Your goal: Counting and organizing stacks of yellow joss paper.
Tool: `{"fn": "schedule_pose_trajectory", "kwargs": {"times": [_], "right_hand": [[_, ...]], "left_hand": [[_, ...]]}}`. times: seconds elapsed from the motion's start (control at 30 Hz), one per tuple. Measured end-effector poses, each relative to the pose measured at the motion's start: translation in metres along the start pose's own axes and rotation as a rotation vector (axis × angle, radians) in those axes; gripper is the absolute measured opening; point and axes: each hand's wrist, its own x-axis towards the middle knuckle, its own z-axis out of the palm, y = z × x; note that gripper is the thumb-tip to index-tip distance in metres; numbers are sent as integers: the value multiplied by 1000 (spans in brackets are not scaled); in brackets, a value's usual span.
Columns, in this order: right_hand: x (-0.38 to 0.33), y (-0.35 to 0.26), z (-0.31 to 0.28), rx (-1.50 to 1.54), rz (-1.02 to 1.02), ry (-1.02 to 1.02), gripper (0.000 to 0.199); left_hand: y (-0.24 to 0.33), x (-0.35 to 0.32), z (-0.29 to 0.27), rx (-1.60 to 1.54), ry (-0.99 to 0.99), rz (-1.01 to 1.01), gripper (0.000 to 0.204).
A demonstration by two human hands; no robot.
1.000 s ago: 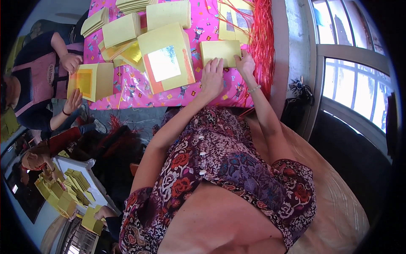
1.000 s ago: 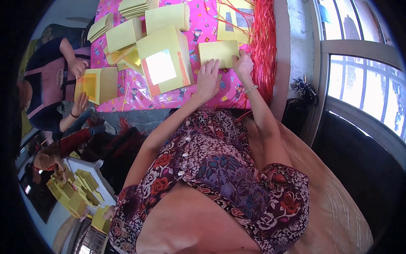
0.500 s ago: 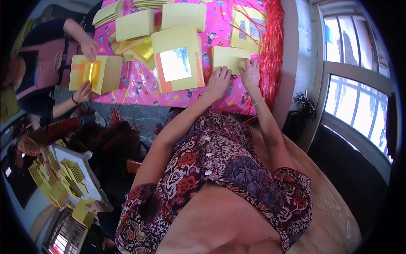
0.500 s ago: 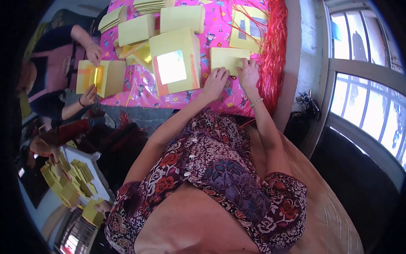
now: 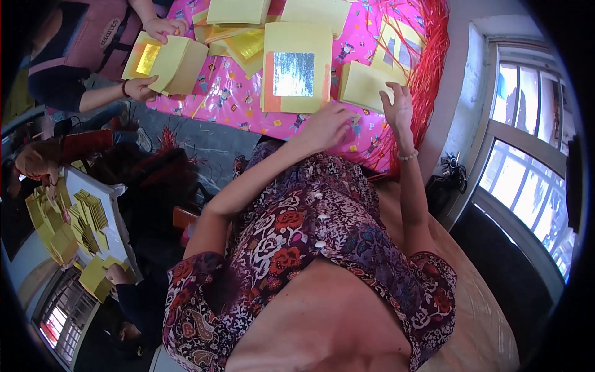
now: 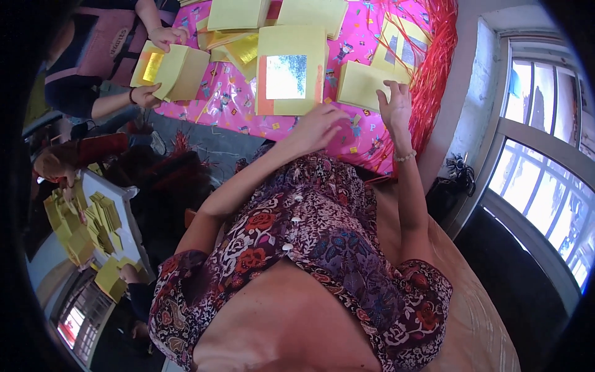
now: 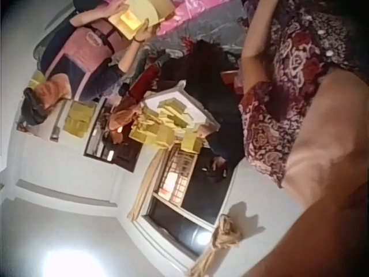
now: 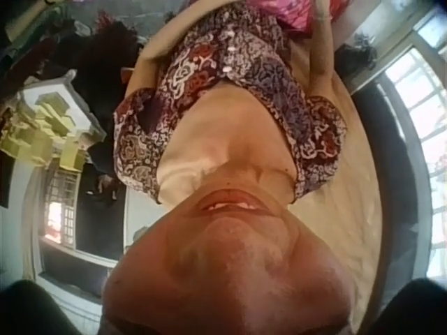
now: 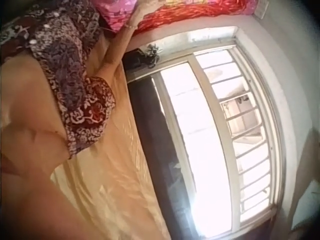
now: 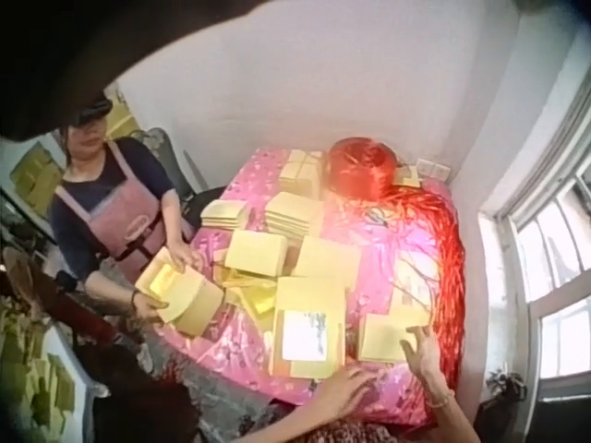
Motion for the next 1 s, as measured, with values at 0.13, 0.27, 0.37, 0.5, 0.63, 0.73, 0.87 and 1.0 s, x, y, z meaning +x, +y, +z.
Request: {"fn": "schedule_pose_trajectory", "kwargs": {"times": [0.13, 0.27, 0.37, 0.5, 0.63, 0.73, 0.87, 1.0], "right_hand": [[9, -62, -27, 240, -93, -29, 25], [0, -108, -23, 253, -446, -180, 35], [-9, -128, -7, 146, -591, -235, 44], [-12, -137, 8, -15, -642, -300, 48], [-4, -129, 17, -48, -669, -330, 45], [3, -122, 14, 81, -688, -382, 38], [11, -119, 11, 162, -636, -476, 24], [14, -119, 13, 182, -582, -530, 21]], "left_hand": [[-23, -38, -46, 6, 113, -68, 30], [-36, -59, -79, 207, 190, -173, 36], [-48, -63, -83, 299, 183, -171, 40], [-64, -64, -78, 287, 134, -148, 44], [-72, -61, -78, 303, 123, -136, 42], [-77, -60, -83, 247, 108, -118, 36], [-88, -57, -92, 135, 54, -78, 20], [-94, -50, -98, 75, -36, -98, 12]]}}
